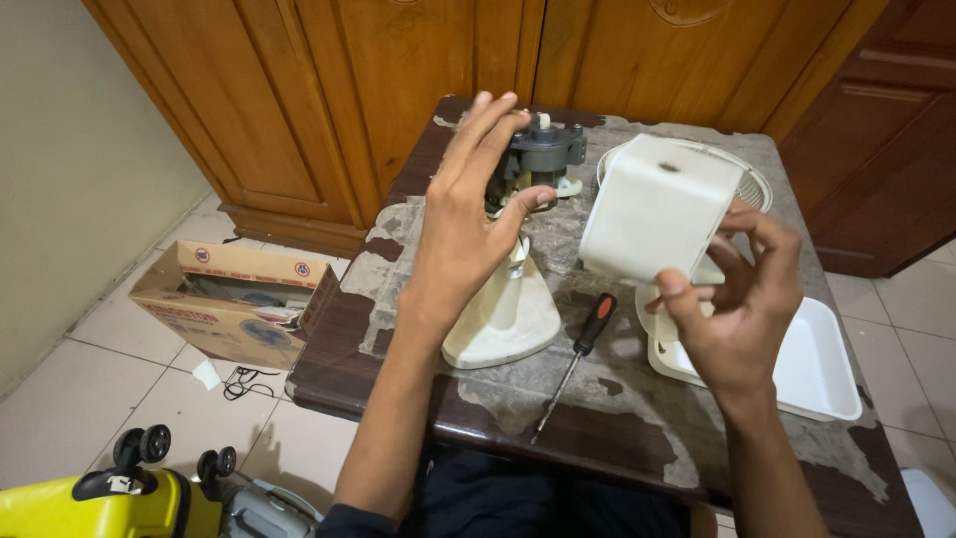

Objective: The person cleans a fan blade with a brush, then reassembles the electric fan by attaching the motor housing, front grille, and securing screws with a screwdriver.

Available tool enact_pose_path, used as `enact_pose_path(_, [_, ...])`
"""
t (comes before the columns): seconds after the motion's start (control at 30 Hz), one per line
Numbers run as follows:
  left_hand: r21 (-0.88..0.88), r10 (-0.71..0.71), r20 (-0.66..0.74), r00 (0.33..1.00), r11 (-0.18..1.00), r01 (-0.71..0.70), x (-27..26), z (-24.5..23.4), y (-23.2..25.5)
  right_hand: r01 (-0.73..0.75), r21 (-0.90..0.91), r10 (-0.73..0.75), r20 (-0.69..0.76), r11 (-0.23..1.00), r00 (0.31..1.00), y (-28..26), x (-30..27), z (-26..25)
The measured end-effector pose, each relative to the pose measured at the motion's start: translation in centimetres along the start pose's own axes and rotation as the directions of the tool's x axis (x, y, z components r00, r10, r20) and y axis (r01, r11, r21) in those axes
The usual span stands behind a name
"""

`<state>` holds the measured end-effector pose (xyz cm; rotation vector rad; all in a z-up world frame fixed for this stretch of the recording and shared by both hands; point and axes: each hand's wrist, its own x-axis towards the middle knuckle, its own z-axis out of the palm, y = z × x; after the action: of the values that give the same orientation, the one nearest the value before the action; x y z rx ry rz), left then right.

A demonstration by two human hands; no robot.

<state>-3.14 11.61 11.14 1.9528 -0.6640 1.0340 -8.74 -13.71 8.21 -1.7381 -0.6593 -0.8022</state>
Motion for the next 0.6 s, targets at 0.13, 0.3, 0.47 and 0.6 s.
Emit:
enact_pose_path(0.13, [-0.078,-0.011,-0.025,1.0,0.997,0.009,0.0,-0.2,0.4,-0.013,0.05,0.014,-0.017,0.999,1.0,0.4,0.8,-0.1])
enact_pose_path(0.3, [-0.057,-0.042,-0.13,0.991,0.998,0.035,0.1,1.4,0.8,-0.023,0.053,0.024,-0.019,0.998,1.0,0.9,0.7,0.1])
enact_pose_path(0.47, [-0.088,0.035,-0.159,0.987,0.995,-0.049,-0.7,1.8,-0.2,-0.022,0.066,0.024,-0.032,0.998,0.999,1.2,0.3,0.0])
enact_pose_path(0.6, [-0.12,0.075,-0.208,0.975,0.988,-0.101,-1.2,2.3,-1.3,-0.02,0.064,0.024,-0.055,0.998,0.998,1.1,0.0,-0.1])
